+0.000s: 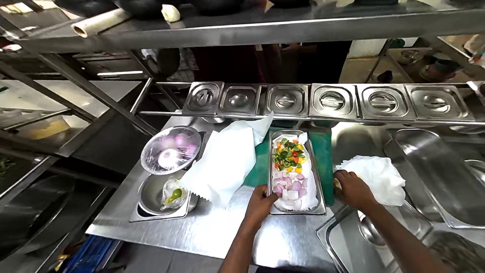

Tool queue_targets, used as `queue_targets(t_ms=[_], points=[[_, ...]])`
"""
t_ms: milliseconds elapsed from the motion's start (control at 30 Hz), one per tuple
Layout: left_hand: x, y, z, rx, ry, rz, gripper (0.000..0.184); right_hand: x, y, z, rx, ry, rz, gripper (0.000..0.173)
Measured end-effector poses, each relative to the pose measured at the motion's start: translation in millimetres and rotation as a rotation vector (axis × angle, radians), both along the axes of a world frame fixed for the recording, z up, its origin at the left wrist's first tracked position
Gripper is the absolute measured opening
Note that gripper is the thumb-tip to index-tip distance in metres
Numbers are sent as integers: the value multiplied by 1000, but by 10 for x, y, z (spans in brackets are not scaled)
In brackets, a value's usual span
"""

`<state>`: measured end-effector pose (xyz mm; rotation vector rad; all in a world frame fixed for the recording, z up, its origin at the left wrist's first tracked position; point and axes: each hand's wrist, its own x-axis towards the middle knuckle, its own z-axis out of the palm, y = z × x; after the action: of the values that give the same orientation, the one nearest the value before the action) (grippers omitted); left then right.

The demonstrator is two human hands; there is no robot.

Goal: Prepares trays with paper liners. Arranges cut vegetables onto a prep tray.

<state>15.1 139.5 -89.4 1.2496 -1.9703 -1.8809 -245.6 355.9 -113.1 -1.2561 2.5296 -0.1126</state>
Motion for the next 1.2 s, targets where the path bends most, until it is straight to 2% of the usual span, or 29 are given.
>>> queue_targets(t_ms=[133,333,467,600,700,867,1000,1133,1200], points=[[30,-1,-16,9,25,28,25,-32,-35,37,37,18,-45,28],[156,103,-83,45,143,119,25,-130,-44,200,118,-54,-233,27],[221,227,-85,131,209,207,28,-251,-102,489,-242,-206,-315,15],[221,321,-63,236,230,277,26,-236,-389,789,-458,-379,-367,13],[212,332,-65,213,225,271,24,-175,-646,932,-548,-466,-306,20],[221,322,-118,187,224,253,27,-131,-1110,802,-711,-576,-271,42],[250,330,-119,168,260,270,25,-177,-1047,799,-722,-446,-279,34],[270,349,-115,80,255,328,30,-442,-558,735,-351,-14,-227,34],[229,344,-104,18,243,354,35,-475,-380,704,-305,91,-224,33]])
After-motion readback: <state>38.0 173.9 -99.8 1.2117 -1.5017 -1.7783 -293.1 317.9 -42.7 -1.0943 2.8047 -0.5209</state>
